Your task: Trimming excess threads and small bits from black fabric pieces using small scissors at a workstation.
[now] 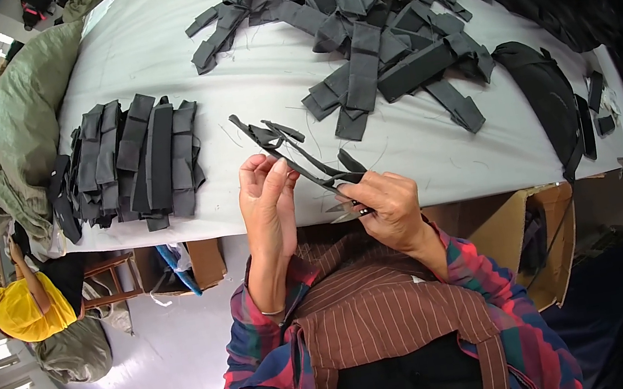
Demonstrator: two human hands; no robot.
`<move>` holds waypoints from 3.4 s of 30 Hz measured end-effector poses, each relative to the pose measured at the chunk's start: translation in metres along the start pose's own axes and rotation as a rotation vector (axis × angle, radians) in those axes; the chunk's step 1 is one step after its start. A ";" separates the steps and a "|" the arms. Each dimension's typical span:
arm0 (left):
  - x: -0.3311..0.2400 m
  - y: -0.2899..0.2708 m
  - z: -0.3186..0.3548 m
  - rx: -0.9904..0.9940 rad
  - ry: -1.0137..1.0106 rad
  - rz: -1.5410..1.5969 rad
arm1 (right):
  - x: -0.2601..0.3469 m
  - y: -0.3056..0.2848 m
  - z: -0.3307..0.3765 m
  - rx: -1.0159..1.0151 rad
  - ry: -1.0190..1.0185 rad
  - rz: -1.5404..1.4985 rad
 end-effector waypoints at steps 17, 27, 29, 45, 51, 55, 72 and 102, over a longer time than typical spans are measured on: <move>-0.007 -0.003 0.011 0.053 -0.045 -0.054 | -0.015 -0.001 -0.003 0.037 0.274 -0.210; -0.025 0.011 0.024 0.071 0.392 -0.300 | 0.000 -0.018 -0.025 0.110 0.364 -0.183; -0.022 0.007 0.024 0.084 0.407 -0.335 | 0.003 -0.019 -0.027 0.117 0.351 -0.154; -0.021 0.017 0.030 0.210 0.532 -0.490 | 0.009 -0.021 -0.037 0.136 0.166 0.125; -0.018 0.013 0.030 0.190 0.527 -0.475 | 0.012 -0.015 -0.039 0.099 0.150 0.038; -0.016 0.011 0.032 0.181 0.519 -0.497 | 0.018 -0.004 -0.036 0.104 0.096 0.097; -0.006 0.004 0.023 0.120 0.511 -0.553 | 0.015 0.012 -0.040 0.070 0.015 0.259; -0.027 0.000 0.007 0.095 0.091 -0.194 | -0.013 -0.010 -0.029 0.180 0.492 -0.181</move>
Point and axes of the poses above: each hand's wrist, its own z-axis away from the middle knuckle, its own y-axis out of the palm, x = y × z, the point moved 5 cm from there along -z, towards the middle knuckle, and after that the axes turned 10 degrees about -x, right-handed, at the moved point
